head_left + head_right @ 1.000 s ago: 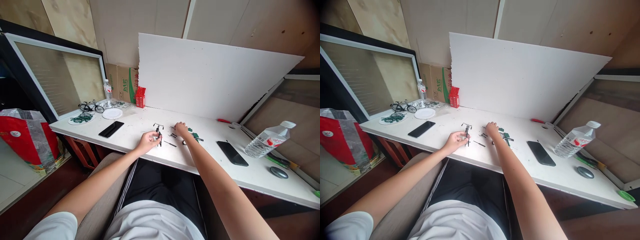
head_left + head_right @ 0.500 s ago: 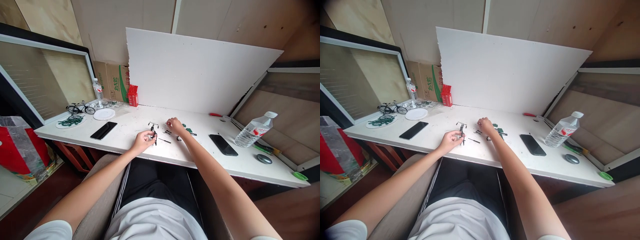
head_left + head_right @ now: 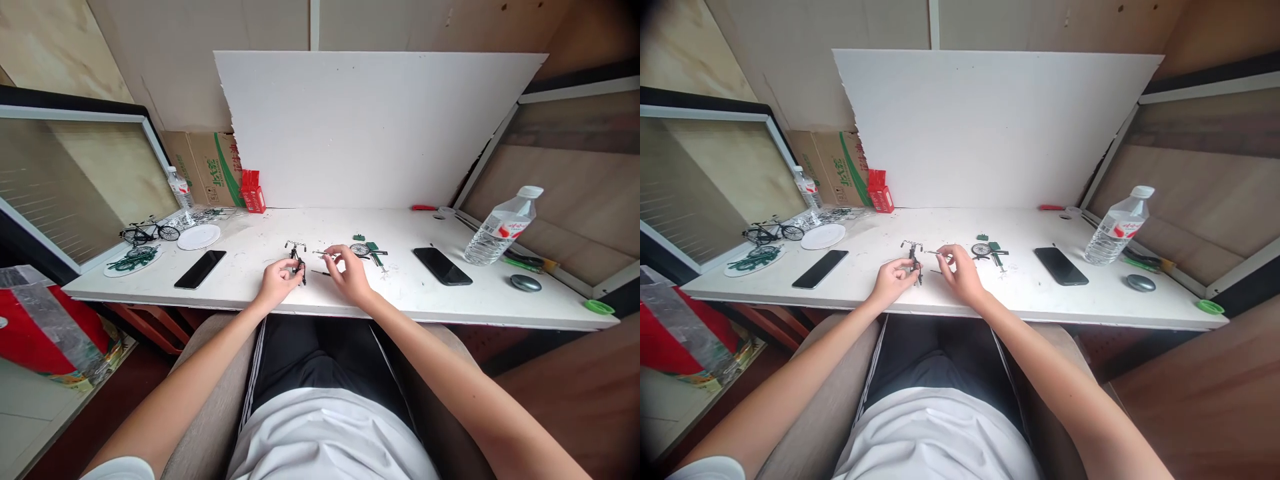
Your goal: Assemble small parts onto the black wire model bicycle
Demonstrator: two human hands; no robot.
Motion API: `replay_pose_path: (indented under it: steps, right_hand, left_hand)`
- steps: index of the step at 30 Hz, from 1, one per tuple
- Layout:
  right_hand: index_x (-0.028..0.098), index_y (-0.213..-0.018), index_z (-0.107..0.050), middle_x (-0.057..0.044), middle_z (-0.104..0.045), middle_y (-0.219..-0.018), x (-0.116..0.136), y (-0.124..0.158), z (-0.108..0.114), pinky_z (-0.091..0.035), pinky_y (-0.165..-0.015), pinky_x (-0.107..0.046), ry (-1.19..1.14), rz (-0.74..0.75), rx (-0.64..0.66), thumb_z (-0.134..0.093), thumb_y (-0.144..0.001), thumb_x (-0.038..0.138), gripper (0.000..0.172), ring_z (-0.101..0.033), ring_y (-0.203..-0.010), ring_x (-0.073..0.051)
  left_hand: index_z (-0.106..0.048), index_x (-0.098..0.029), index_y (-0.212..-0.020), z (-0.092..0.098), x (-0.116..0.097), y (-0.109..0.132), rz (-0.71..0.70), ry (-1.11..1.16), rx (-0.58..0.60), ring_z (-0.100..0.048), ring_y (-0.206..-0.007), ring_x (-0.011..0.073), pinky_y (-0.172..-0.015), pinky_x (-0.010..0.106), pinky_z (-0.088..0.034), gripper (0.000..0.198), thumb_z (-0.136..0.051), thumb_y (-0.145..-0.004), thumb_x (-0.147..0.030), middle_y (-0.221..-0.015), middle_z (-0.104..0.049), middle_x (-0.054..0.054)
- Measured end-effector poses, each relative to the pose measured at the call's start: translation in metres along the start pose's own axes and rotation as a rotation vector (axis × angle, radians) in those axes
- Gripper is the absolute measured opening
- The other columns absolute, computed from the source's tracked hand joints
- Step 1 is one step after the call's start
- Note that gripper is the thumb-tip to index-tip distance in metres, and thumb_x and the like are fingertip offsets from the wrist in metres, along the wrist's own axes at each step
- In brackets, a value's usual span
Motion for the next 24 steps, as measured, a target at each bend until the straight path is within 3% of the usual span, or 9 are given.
replay_pose_path:
  steps: [5, 12, 18, 24]
  right_hand:
    - [0.031, -0.116, -0.069, -0.009, -0.075, -0.104, 0.003, 0.005, -0.014, -0.06, -0.08, -0.042, 0.069, 0.103, 0.07, -0.051, -0.111, 0.04, 0.021, -0.07, -0.099, -0.027]
    - [0.03, -0.117, -0.075, -0.009, -0.079, -0.105, 0.006, 0.011, -0.025, -0.058, -0.078, -0.039, 0.238, 0.201, 0.188, -0.051, -0.113, 0.038, 0.025, -0.073, -0.098, -0.026]
    - [0.023, -0.114, -0.076, -0.009, -0.079, -0.097, 0.01, 0.014, -0.026, -0.054, -0.069, -0.033, 0.285, 0.376, 0.085, -0.059, -0.111, 0.028, 0.018, -0.073, -0.089, -0.023]
    - [0.024, -0.117, -0.075, -0.009, -0.078, -0.1, 0.007, 0.016, -0.029, -0.055, -0.074, -0.034, 0.271, 0.396, 0.105, -0.059, -0.111, 0.025, 0.017, -0.073, -0.094, -0.023]
  left_hand:
    - [-0.075, -0.017, -0.098, 0.004, 0.0, 0.001, -0.032, -0.07, -0.1, -0.033, -0.044, 0.0086, -0.049, 0.027, -0.031, 0.036, -0.086, -0.08, -0.046, -0.05, -0.041, -0.009]
    - [-0.077, -0.017, -0.097, 0.003, 0.001, 0.0, -0.061, -0.08, -0.114, -0.033, -0.046, 0.0089, -0.051, 0.027, -0.027, 0.03, -0.085, -0.079, -0.04, -0.051, -0.044, -0.008]
    - [-0.077, -0.015, -0.102, 0.0, 0.0, 0.002, -0.069, -0.102, -0.077, -0.032, -0.048, 0.0091, -0.053, 0.025, -0.027, 0.033, -0.082, -0.08, -0.038, -0.049, -0.037, -0.01]
    - [-0.077, -0.015, -0.103, -0.002, -0.002, 0.004, -0.087, -0.155, -0.047, -0.033, -0.049, 0.01, -0.054, 0.026, -0.028, 0.031, -0.08, -0.081, -0.037, -0.049, -0.037, -0.009]
Point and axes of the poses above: each hand's wrist, its own y-axis away from the middle knuckle, its own z-axis out of the back of the hand, x = y × z, the point moved 6 cm from there along -y, towards the middle knuckle
